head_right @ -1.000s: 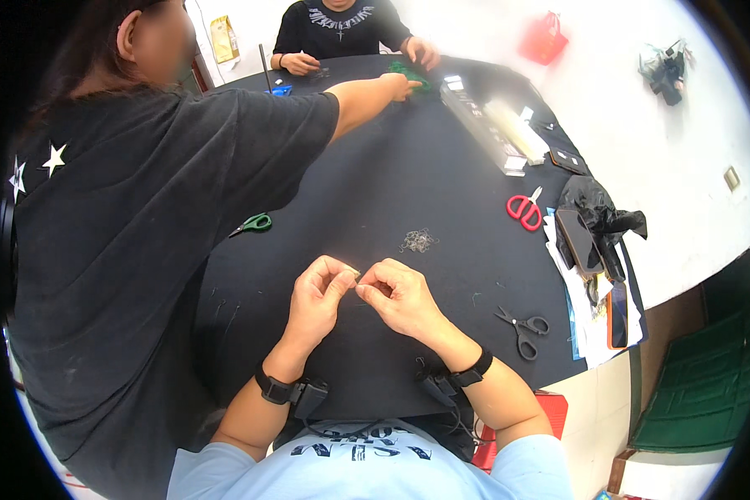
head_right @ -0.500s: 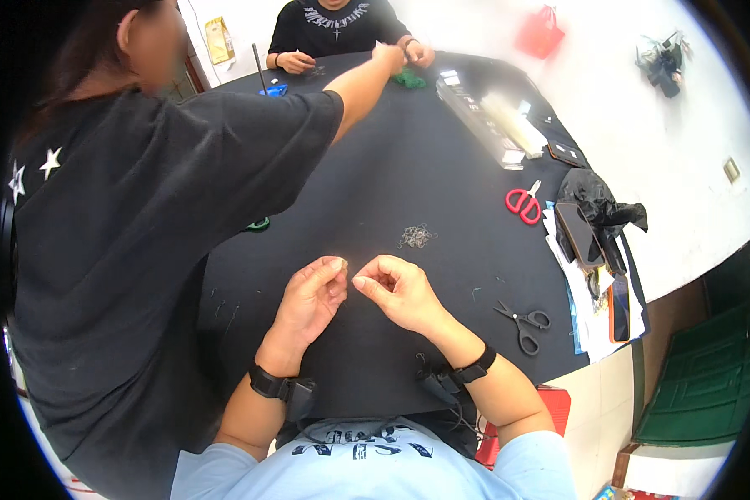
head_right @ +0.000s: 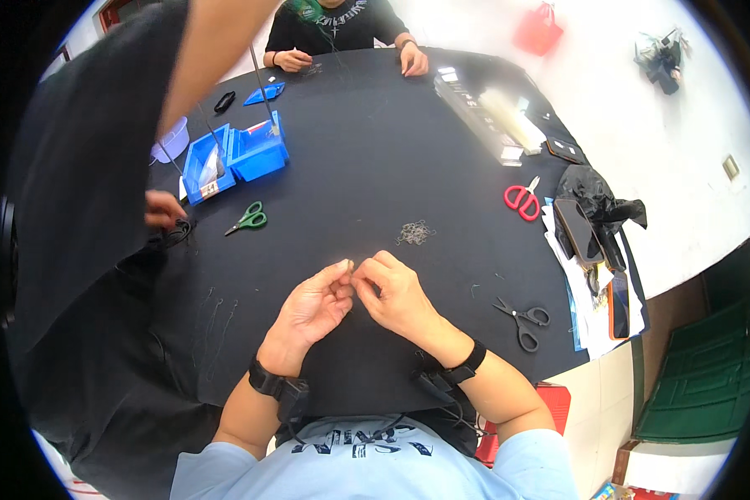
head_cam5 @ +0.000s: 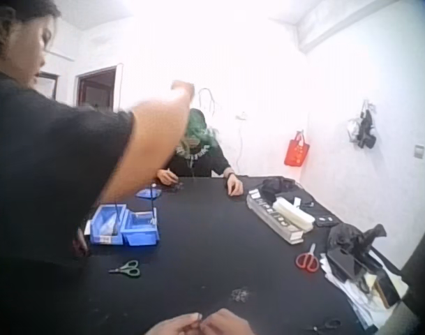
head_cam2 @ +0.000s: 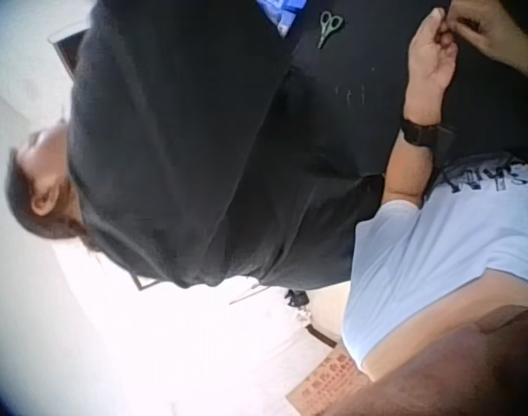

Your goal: The person threads a small red object onto a fishing line by hand and then trims the line using scissors.

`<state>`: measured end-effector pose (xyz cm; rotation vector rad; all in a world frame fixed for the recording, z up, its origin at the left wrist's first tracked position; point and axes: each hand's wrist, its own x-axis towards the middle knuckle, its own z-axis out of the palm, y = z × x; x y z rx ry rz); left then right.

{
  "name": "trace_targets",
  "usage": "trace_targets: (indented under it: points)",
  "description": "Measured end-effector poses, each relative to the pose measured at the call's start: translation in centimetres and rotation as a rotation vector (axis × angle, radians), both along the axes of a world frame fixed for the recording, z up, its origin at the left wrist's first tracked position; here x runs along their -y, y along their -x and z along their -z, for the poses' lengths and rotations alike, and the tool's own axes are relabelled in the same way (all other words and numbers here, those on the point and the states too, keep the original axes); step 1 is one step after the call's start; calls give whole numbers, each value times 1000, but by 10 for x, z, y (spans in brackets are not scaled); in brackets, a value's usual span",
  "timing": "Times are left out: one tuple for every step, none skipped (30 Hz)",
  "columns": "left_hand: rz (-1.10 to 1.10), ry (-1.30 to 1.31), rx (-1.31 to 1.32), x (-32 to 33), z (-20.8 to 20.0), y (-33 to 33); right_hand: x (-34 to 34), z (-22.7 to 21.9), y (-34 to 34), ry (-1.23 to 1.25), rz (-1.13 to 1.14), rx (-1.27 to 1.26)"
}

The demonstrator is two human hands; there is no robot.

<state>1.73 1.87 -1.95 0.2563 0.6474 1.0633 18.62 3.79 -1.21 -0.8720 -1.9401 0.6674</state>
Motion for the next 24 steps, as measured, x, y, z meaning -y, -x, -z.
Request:
trace_targets:
  points:
    - [-59, 21, -63, 1, 0, -3, 0, 1, 0, -47, -9, 20]
    - [-58, 21, -64, 1, 1, -6, 1, 2, 0, -47, -8, 20]
    - [-104, -13, -131, 2, 3, -7, 2, 2, 1, -48, -15, 21]
    - [-150, -48, -198, 3, 4, -8, 3, 1, 2, -49, -22, 22]
    - [-152, -48, -199, 3, 4, -8, 4, -1, 3, -49, -23, 20]
    - [-187, -127, -341, 4, 3, -9, 6, -4, 4, -47, -35, 44]
    - [-222, -206, -484, 4, 2, -10, 8, -7, 4, -44, -48, 67]
    - [-223, -205, -484, 5, 0, -11, 9, -9, 4, -44, -49, 66]
    - [-254, -260, -583, 6, -4, -14, 10, -10, 3, -61, -42, 80]
    - [-285, -316, -681, 7, -6, -16, 11, -11, 3, -79, -34, 94]
    - [-285, -316, -681, 7, -6, -18, 11, -12, 3, -79, -34, 94]
    - [-308, -330, -689, 7, -6, -19, 11, -12, 3, -93, -35, 98]
    - [-331, -345, -697, 7, -5, -19, 12, -13, 3, -108, -36, 102]
    - [-332, -344, -699, 6, -2, -19, 12, -14, 3, -108, -38, 101]
    - [-341, -356, -778, 5, 0, -18, 12, -15, 3, -116, -33, 84]
    - [-349, -367, -857, 5, 1, -17, 12, -16, 3, -124, -28, 67]
    - [-350, -367, -859, 6, 1, -16, 12, -18, 3, -124, -30, 66]
    - [-351, -474, -1058, 7, -2, -16, 11, -20, 0, -139, -16, 62]
    - [-349, -583, -1257, 7, -4, -16, 9, -22, -2, -155, -2, 57]
    - [-347, -583, -1256, 8, -5, -17, 7, -23, -4, -154, 0, 58]
    - [-329, -637, -1298, 9, -7, -18, 6, -25, -6, -166, 9, 49]
    - [-310, -692, -1339, 9, -8, -18, 4, -27, -8, -178, 19, 40]
    - [-302, -700, -1332, 10, -11, -20, 3, -27, -10, -170, 31, 48]
    - [-303, -699, -1332, 11, -11, -20, 2, -28, -11, -170, 30, 48]
